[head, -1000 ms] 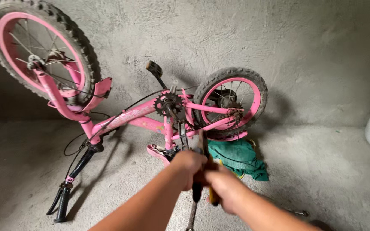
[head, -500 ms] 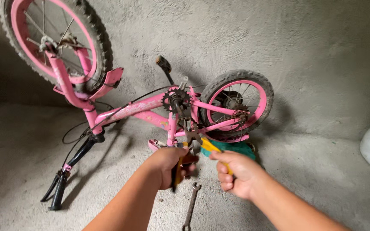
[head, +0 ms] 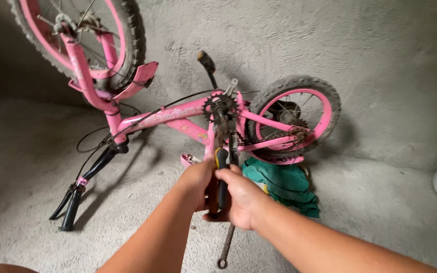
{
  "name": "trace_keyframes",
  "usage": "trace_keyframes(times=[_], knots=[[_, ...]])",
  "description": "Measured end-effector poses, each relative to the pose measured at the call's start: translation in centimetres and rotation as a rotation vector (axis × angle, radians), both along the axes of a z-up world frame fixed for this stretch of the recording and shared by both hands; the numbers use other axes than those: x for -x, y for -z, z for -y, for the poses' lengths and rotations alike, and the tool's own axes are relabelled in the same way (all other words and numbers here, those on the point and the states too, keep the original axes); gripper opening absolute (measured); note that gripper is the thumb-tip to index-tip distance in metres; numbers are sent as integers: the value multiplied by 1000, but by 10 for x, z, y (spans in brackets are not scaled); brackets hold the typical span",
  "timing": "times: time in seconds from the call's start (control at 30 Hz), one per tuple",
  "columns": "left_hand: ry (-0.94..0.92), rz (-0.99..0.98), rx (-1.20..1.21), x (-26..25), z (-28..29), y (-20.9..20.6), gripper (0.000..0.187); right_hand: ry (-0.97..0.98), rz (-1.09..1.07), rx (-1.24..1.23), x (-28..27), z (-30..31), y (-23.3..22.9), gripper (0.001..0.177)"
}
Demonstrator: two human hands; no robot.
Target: The person works on a pink bicycle lying on its side, using a wrench and pliers to adjust the chain and crank area. They repeatedly tighten and loosen bolts, reposition the chain, and rotate the pedals while inspecting the drivetrain.
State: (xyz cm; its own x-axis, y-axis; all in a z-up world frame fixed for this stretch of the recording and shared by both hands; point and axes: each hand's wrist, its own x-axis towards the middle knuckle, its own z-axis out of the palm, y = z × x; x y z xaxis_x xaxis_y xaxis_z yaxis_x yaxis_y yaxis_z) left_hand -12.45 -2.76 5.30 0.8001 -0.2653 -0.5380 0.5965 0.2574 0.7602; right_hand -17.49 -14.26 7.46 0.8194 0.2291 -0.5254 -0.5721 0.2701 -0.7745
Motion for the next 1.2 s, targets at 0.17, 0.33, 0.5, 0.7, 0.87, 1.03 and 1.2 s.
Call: trace_keyframes(times=[0.17, 0.33, 0.5, 0.7, 0.87, 1.03, 1.2], knots=[[53, -62, -172, 7, -7, -16, 60, -139, -95, -92, -44, 4, 21, 39], [34, -70, -157, 0, -7, -21, 55, -120, -165, -124, -63, 5, 22, 45], [-15, -91, -159, -19, -9, -9, 48, -131, -140, -159, -65, 5, 15, 46], [-29, -74, -156, -50, -4, 24, 35, 19, -167, -127, -74, -4, 15, 42], [-198, 5, -173, -65, -1, 53, 20, 245, -146, -143, -73, -8, 7, 30], [-161, 7, -101, -70, 0, 62, 23, 285, -198, -81, -74, -12, -5, 25], [-30, -82, 42, -71, -1, 58, 25, 310, -193, -11, -79, -9, -3, 29]])
